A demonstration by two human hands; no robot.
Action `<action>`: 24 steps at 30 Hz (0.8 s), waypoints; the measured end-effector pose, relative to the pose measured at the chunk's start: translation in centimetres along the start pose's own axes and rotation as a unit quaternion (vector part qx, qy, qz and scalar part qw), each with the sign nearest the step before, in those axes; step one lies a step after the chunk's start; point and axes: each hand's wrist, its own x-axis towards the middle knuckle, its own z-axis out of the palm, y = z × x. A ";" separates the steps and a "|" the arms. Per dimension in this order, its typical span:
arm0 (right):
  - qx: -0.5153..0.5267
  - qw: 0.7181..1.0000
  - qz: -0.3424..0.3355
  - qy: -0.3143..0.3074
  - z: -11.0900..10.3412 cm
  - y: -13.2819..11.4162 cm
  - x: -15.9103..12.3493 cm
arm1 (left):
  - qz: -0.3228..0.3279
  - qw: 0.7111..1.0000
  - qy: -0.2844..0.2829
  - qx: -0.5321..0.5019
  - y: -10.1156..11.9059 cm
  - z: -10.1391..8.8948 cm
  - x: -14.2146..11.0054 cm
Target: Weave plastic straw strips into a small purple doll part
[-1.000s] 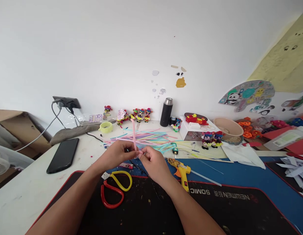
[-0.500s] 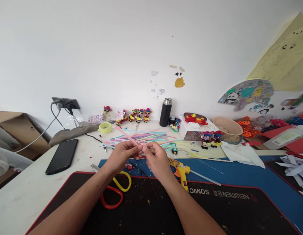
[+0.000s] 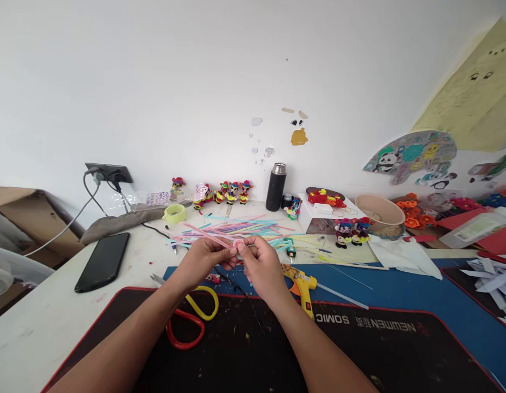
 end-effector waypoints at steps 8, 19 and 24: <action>-0.034 0.999 -0.019 -0.020 0.0 0.3 -0.1 | 0.033 0.995 0.052 0.076 0.4 -1.5 0.0; -0.187 0.980 -0.054 -0.027 -0.1 0.2 -0.3 | 0.032 0.986 0.012 0.166 1.4 -1.8 -0.8; -0.151 0.988 -0.040 -0.019 0.0 0.3 -0.2 | 0.023 0.995 0.027 0.091 0.9 -1.0 -0.5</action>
